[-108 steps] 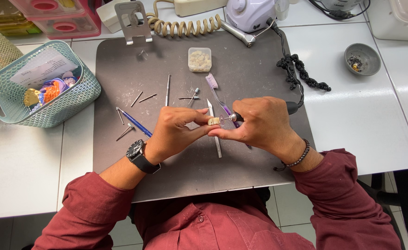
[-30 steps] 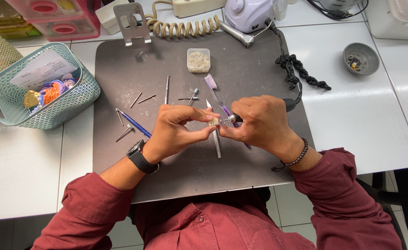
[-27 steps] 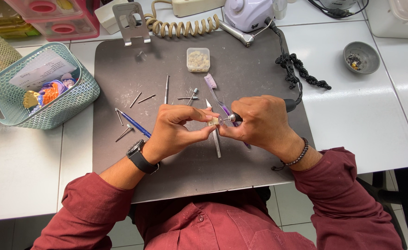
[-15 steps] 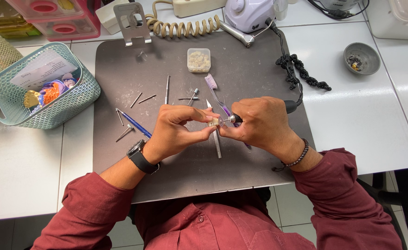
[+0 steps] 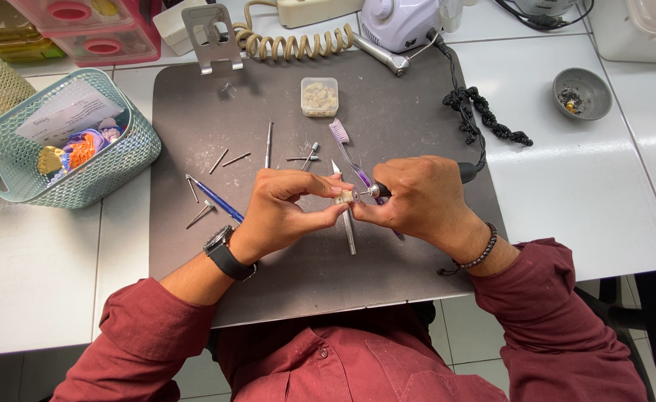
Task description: The person holds a dental prosthesis in one hand and grinds and shapes it with a rotary handpiece, periodically changing burs and repositioning the prosthesis. They brush debris off the prosthesis with a toothbrush and continue grinding different surfaces before setting it down on the work mat.
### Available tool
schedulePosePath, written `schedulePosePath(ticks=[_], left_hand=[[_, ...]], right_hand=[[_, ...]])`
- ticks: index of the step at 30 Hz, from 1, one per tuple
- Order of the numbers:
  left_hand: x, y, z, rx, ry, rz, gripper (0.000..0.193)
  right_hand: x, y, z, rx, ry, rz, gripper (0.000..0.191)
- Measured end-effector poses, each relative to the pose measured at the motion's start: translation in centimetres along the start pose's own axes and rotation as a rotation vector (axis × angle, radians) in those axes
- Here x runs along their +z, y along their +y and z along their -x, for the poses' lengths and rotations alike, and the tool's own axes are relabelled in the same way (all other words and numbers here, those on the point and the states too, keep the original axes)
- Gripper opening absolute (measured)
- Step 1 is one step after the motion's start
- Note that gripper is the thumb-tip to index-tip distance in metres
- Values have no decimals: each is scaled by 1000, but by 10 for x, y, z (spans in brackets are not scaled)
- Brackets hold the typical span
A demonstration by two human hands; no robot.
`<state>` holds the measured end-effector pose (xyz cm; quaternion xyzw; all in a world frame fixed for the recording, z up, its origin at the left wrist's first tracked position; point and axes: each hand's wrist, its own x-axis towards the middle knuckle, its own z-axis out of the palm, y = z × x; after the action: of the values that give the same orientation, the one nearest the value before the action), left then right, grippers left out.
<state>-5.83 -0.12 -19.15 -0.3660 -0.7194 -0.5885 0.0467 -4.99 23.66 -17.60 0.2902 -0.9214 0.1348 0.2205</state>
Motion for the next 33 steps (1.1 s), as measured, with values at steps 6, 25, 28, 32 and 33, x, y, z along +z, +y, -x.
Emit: schedulePosePath(ticks=[6, 25, 28, 32, 33], left_hand=[[-1, 0, 0, 1, -8, 1, 9], [0, 0, -1, 11, -11, -2, 10], [0, 0, -1, 7, -7, -4, 10], [0, 0, -1, 7, -10, 4, 9], [0, 0, -1, 6, -9, 7, 9]], right_hand=[[0, -1, 0, -1, -10, -9, 63], [0, -1, 0, 21, -29, -17, 60], [0, -1, 0, 18, -34, -12, 59], [1, 0, 0, 21, -47, -13, 60], [1, 0, 0, 21, -51, -14, 61]])
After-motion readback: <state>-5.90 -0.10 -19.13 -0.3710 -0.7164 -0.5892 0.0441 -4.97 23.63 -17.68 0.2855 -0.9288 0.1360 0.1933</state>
